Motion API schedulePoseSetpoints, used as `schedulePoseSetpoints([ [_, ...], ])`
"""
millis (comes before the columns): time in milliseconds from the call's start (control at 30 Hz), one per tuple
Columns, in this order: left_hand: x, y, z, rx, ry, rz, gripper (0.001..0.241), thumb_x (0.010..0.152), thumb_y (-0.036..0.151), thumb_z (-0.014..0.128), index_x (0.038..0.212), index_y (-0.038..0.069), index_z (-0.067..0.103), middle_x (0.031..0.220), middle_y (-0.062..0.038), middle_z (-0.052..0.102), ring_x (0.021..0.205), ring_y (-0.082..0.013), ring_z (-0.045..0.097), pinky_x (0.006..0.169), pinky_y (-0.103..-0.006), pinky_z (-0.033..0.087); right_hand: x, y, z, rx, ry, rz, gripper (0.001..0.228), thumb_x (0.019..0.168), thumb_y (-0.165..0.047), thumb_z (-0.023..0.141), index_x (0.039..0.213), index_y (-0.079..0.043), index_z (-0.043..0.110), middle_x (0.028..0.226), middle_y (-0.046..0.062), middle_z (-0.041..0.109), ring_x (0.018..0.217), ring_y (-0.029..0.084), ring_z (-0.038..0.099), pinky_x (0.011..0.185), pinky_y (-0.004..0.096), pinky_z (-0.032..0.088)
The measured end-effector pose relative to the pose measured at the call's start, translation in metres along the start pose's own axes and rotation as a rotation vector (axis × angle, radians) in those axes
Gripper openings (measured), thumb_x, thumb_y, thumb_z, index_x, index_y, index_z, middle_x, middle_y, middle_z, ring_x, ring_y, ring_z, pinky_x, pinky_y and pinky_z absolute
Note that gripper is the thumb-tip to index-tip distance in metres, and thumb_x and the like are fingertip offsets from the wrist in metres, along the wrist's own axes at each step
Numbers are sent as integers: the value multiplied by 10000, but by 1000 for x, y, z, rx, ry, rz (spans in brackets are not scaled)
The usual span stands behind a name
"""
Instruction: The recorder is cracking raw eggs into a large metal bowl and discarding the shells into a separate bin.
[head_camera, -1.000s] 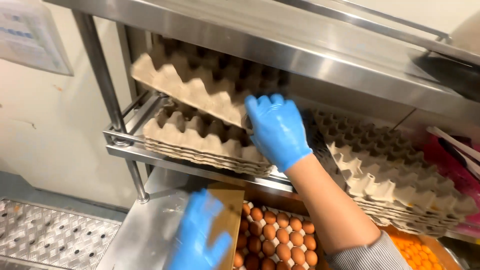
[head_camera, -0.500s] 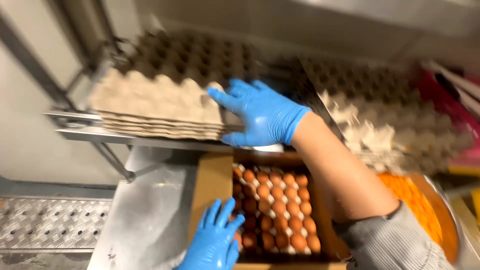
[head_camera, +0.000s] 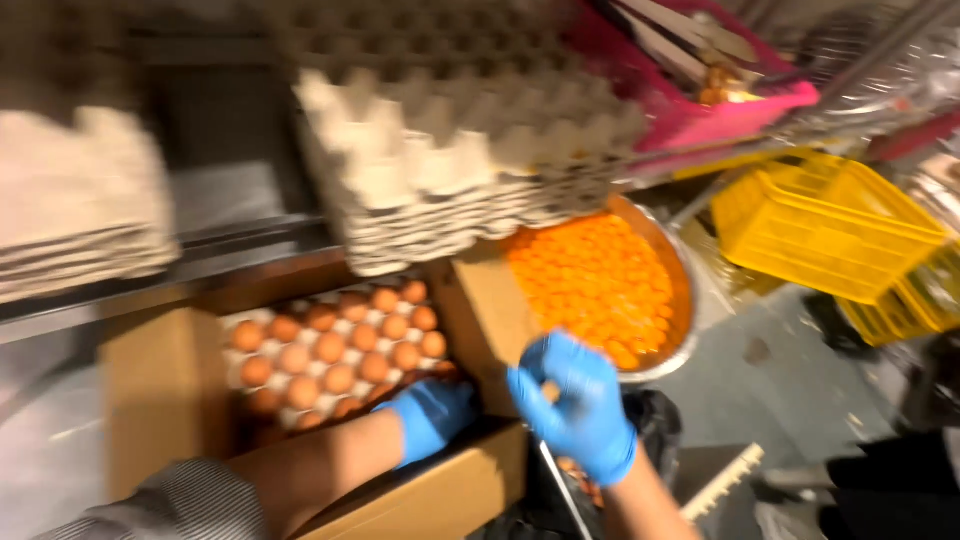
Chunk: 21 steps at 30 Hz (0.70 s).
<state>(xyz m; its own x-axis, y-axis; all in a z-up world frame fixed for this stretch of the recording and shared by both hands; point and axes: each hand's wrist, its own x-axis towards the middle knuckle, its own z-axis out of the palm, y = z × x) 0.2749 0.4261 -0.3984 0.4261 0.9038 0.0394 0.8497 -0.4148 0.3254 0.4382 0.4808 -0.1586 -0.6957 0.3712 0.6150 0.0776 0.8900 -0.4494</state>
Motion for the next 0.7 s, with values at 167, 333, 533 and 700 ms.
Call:
schedulePoseSetpoints([
  [167,7,13,-18,14,21,-75,149,899,127,558,929,81,697,977,-165,662,877,-335,659,728,-432,539,-163,91,-27,16,1,560,134,741,-44,810,747,-25,678,669,77,634,517,181,567,495,306,451],
  [333,9,13,-12,-732,-110,-938,339,1058,261,415,1086,138,729,1130,-69,779,1054,-227,734,906,-347,541,-314,190,-48,-22,106,685,186,790,-68,822,689,-48,667,679,49,679,602,134,676,598,273,529],
  [533,-34,44,-60,-863,631,-845,237,981,136,543,1164,55,670,1216,-165,747,1130,-267,733,951,-389,543,-218,170,-82,2,176,519,206,743,-13,801,941,-33,745,965,115,734,908,234,741,833,326,573],
  [700,26,95,-55,-1064,767,-678,277,938,78,630,1207,29,670,1254,-198,710,1171,-278,724,978,-408,558,-116,129,-78,255,-54,501,424,776,-166,841,1146,-24,691,1137,207,657,1066,285,667,935,383,517],
])
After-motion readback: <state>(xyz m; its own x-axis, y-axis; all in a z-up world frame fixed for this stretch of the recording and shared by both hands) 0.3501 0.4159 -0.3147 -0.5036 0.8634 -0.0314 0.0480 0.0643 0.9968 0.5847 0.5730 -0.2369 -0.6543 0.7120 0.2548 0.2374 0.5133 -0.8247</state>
